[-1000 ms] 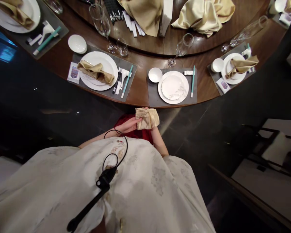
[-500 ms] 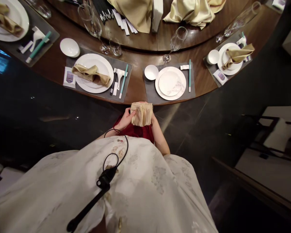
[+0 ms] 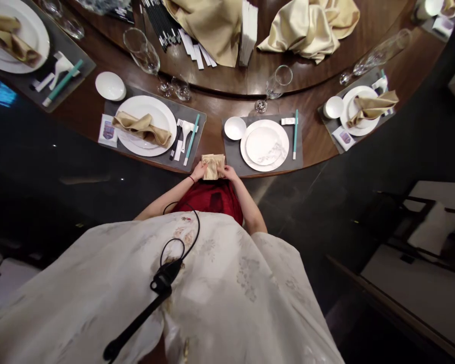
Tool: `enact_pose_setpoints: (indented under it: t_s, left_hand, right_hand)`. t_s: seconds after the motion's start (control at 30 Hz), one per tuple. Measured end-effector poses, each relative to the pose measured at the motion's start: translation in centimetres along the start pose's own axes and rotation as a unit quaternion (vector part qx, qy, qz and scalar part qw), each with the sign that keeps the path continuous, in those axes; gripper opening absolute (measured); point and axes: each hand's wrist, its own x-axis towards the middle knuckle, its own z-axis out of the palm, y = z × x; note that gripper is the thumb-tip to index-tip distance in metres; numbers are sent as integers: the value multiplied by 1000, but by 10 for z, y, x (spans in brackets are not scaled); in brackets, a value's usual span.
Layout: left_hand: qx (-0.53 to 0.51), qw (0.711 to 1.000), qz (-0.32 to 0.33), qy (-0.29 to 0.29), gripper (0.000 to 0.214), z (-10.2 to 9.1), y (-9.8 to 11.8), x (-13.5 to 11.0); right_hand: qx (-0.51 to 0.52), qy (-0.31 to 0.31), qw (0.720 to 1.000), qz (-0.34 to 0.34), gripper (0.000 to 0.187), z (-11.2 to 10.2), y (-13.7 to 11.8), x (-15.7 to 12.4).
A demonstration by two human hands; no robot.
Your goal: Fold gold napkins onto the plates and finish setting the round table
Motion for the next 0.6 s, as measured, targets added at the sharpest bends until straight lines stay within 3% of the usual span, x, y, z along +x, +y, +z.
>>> enact_pose_setpoints:
  t_s: [0.07, 0.13, 0.17, 0.23, 0.33, 0.43, 0.6]
  left_hand:
    - [44, 998, -13, 38, 33, -4, 0, 0]
    - [116, 991, 40, 54, 31, -9, 3, -1]
    - [147, 984, 93, 30, 28, -11, 6, 1]
    - [167, 961, 205, -78, 20, -12, 10, 8]
    - [125, 923, 278, -233, 14, -10, 16, 27]
    - [181, 902, 272, -281, 21, -10, 18, 40]
    - [230, 877, 279, -318, 14, -27, 26, 37]
  right_hand:
    - [-71, 58, 995, -49, 29, 2, 12, 2]
    - [-127, 101, 983, -83, 24, 5, 20, 1]
    - [-147, 113, 978, -97, 23, 6, 23, 1]
    - [-175, 125, 968, -126, 26, 7, 27, -1]
    - [-215, 105, 955, -174, 41, 9, 31, -4]
    - [-291, 44, 928, -228, 49, 11, 32, -5]
    - [-484, -8, 835, -262, 44, 13, 26, 2]
